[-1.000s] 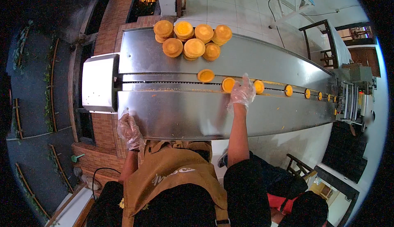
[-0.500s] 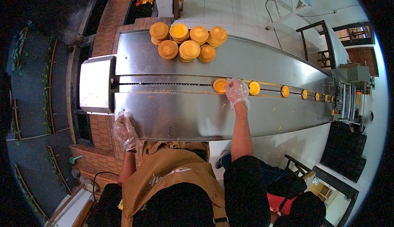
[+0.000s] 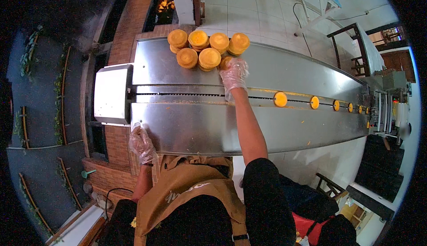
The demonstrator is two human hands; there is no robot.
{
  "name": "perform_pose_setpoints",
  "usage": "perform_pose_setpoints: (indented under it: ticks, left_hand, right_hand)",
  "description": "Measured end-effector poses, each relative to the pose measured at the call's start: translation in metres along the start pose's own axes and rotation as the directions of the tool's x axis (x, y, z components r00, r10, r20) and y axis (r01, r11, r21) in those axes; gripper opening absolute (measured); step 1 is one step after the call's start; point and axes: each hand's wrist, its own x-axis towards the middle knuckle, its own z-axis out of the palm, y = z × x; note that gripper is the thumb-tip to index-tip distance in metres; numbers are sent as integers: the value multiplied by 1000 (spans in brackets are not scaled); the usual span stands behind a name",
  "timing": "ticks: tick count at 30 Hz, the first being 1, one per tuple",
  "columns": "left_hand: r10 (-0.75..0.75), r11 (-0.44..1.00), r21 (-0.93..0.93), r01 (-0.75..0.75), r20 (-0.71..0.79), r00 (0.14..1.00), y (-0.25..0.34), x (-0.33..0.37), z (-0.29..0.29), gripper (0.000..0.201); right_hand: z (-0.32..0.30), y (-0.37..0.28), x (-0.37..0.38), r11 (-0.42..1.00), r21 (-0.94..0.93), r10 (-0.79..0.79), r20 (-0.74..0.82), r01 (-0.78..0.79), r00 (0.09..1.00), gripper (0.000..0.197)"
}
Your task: Organizing and placing round yellow pastries onto a conveyor belt system.
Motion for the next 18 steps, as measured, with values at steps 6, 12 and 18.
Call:
perform_pose_setpoints:
  ticks: [6,12,18]
  left_hand:
    - [-117,988,-95,120,43,992,-8,1,0,21]
    - [-47,998,-31,50,70,996,21,6,-12,22]
    - [-147,987,-54,150,51,988,8,1,-9,23]
  right_hand:
    - [-48,70,-83,999,16,52,-330,-49,942,43]
    - [-70,63,-101,922,353,232,-166,-162,959,45]
    - [-19,79,-64,944,299,184,-121,-141,976,46]
